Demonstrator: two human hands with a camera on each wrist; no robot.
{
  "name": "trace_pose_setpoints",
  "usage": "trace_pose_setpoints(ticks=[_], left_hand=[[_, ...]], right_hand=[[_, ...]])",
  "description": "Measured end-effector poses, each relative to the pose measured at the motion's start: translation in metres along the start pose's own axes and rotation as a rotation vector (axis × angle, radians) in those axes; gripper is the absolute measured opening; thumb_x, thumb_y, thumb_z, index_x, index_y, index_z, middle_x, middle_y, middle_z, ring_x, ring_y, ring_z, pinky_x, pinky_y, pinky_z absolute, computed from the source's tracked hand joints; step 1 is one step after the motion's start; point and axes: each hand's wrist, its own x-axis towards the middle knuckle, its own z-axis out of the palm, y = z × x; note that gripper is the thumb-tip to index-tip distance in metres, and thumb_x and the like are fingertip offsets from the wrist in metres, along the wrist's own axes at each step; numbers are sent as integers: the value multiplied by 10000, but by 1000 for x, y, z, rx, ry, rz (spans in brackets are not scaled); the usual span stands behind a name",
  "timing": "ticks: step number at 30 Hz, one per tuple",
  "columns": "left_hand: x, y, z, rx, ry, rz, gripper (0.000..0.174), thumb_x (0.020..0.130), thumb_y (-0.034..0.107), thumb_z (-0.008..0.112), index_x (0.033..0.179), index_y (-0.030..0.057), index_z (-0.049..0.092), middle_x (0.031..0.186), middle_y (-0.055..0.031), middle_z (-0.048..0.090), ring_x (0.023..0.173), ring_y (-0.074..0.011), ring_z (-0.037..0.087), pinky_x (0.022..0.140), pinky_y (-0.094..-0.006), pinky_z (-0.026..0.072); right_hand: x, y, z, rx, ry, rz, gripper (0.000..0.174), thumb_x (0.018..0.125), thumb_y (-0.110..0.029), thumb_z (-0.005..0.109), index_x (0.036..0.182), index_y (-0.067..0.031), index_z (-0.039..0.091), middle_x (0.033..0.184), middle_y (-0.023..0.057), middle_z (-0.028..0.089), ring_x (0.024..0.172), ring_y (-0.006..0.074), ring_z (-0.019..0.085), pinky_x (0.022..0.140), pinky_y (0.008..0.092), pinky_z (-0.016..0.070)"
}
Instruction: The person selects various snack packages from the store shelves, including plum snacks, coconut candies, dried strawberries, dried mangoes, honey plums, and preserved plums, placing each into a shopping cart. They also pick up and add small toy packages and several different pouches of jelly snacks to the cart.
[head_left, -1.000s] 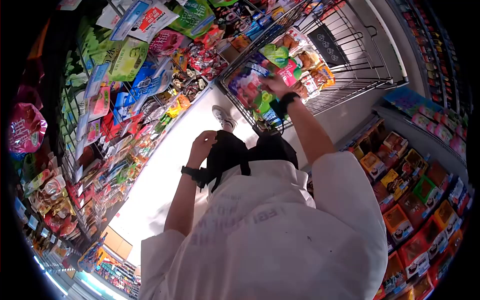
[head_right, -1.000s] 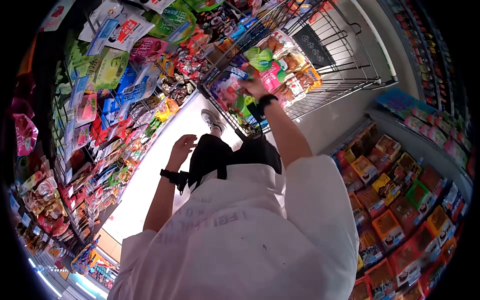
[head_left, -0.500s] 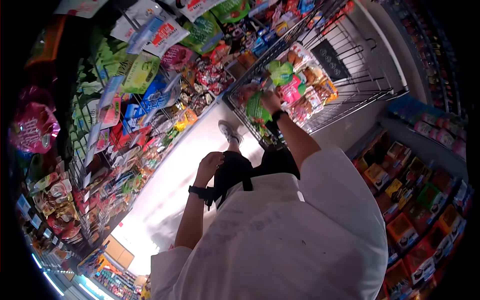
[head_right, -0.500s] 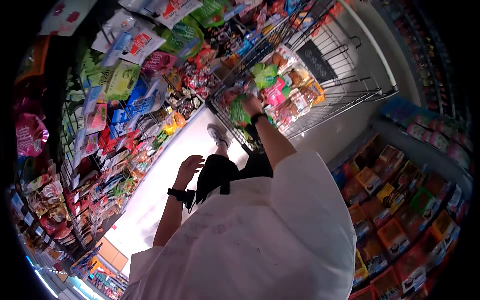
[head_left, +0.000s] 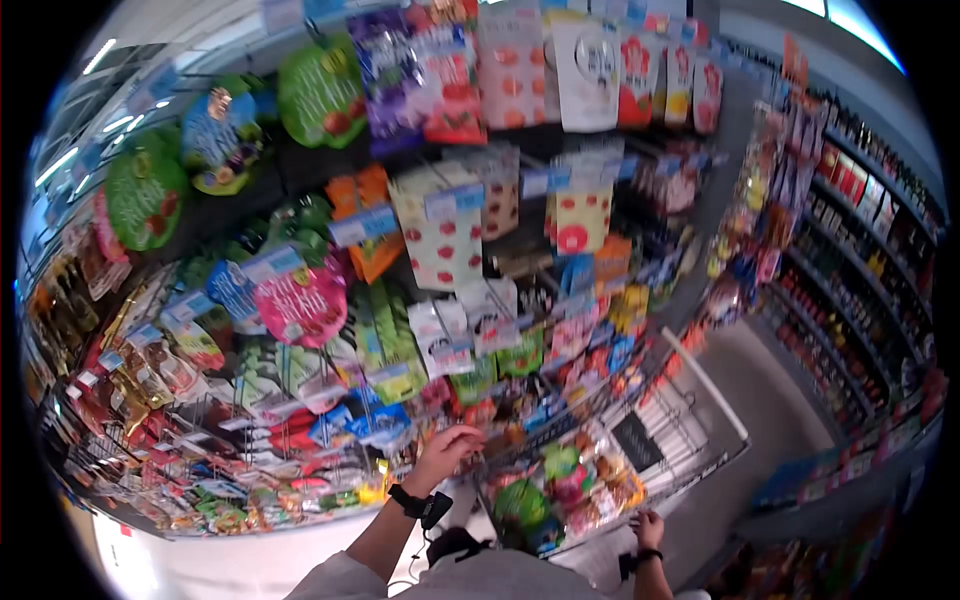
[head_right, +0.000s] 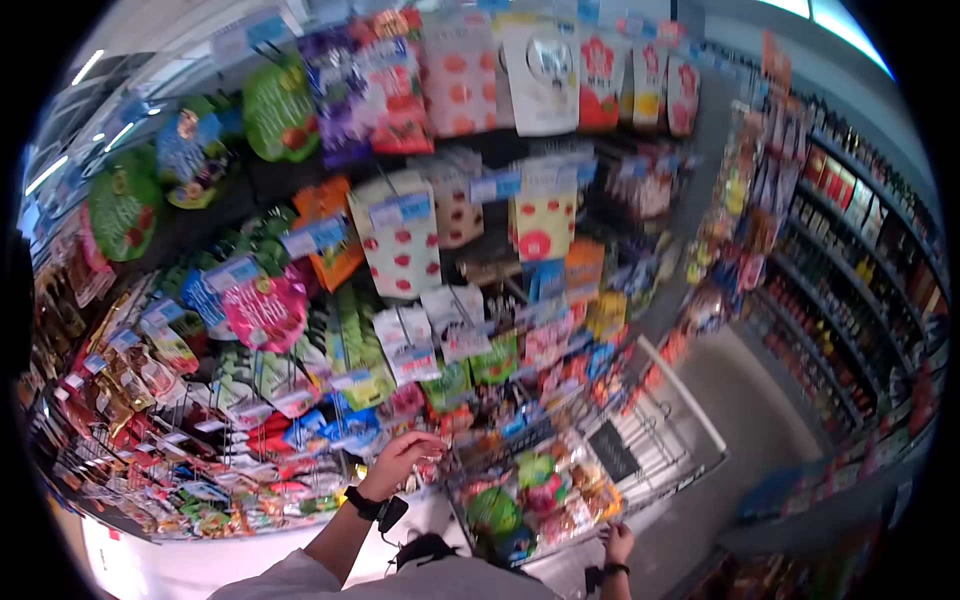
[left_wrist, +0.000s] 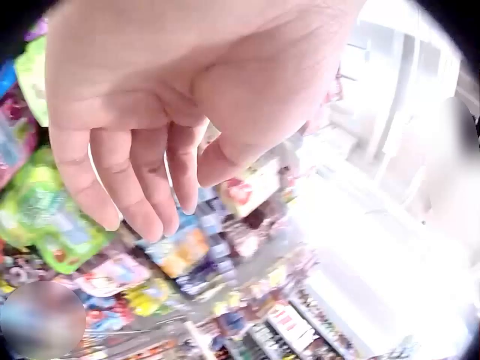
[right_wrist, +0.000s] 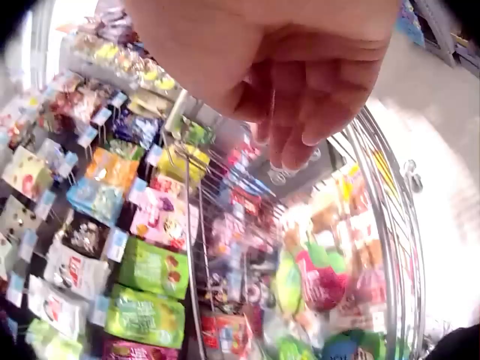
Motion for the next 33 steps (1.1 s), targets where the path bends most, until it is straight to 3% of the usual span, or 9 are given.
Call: trace_pose_setpoints(ticks=[5,10,16,18,22,24,25,30,33], left_hand=[[15,184,27,256,12,554,244,945,155,476,1114,35,604,1067,-57,641,955,-134,592,810,-270,468],[40,288,30,92,134,725,349,929,186,488,1247,43,501,1257,-74,538,1118,-165,546,877,-292,458],[126,381,-31,413,535,1171,544,831,163,613,1288,-61,422,1080,-164,606,987,-216,571,872,-312,438],[144,400,-46,495,811,939,570,795,264,669,1210,-86,496,983,-157,635,891,-216,601,799,-319,461],[187,406,-82,602,801,713,583,762,348,699,1122,-92,572,903,-140,651,828,-218,613,753,-319,474],[200,415,-92,689,631,610,640,804,405,678,1248,-30,524,1131,-131,618,957,-204,602,777,-301,481],[178,419,-68,699,666,559,424,833,384,652,1053,22,637,886,-38,639,797,-153,604,694,-296,478],[149,424,-30,120,352,711,175,943,257,524,962,84,546,773,26,519,692,-80,527,607,-243,437],[116,434,-13,230,395,761,153,962,243,495,1020,105,528,802,35,524,684,-62,512,613,-225,434]], right_hand=[[-11,-114,-14,-1,99,-195,177,945,-214,511,902,-72,608,732,43,655,572,117,616,472,232,425],[-115,-314,52,9,-157,-720,150,931,-130,546,940,-1,621,810,51,657,677,89,562,614,217,434],[-220,-451,106,-179,-683,-1137,141,876,-85,560,930,-7,664,898,91,684,823,170,647,744,283,492],[-224,-491,133,-246,-791,-1266,160,893,-87,540,981,-7,648,936,79,681,879,166,641,777,278,486],[-211,-553,206,-83,-971,-1095,229,917,-85,529,1132,-20,574,1042,62,650,938,123,615,798,259,484],[-188,-574,249,-105,-981,-1237,230,911,-124,549,1122,-42,588,1041,57,646,951,116,608,783,252,484],[-188,-583,262,-148,-984,-1086,260,901,-156,568,1139,-53,580,1049,51,642,963,115,602,800,247,478],[-192,-586,309,-124,-847,-1371,385,885,-221,584,1217,-38,519,1151,109,599,972,185,596,844,302,466],[-185,-590,327,-32,-627,-1535,446,879,-237,585,1260,-28,479,1265,151,525,1070,225,555,891,326,439]])
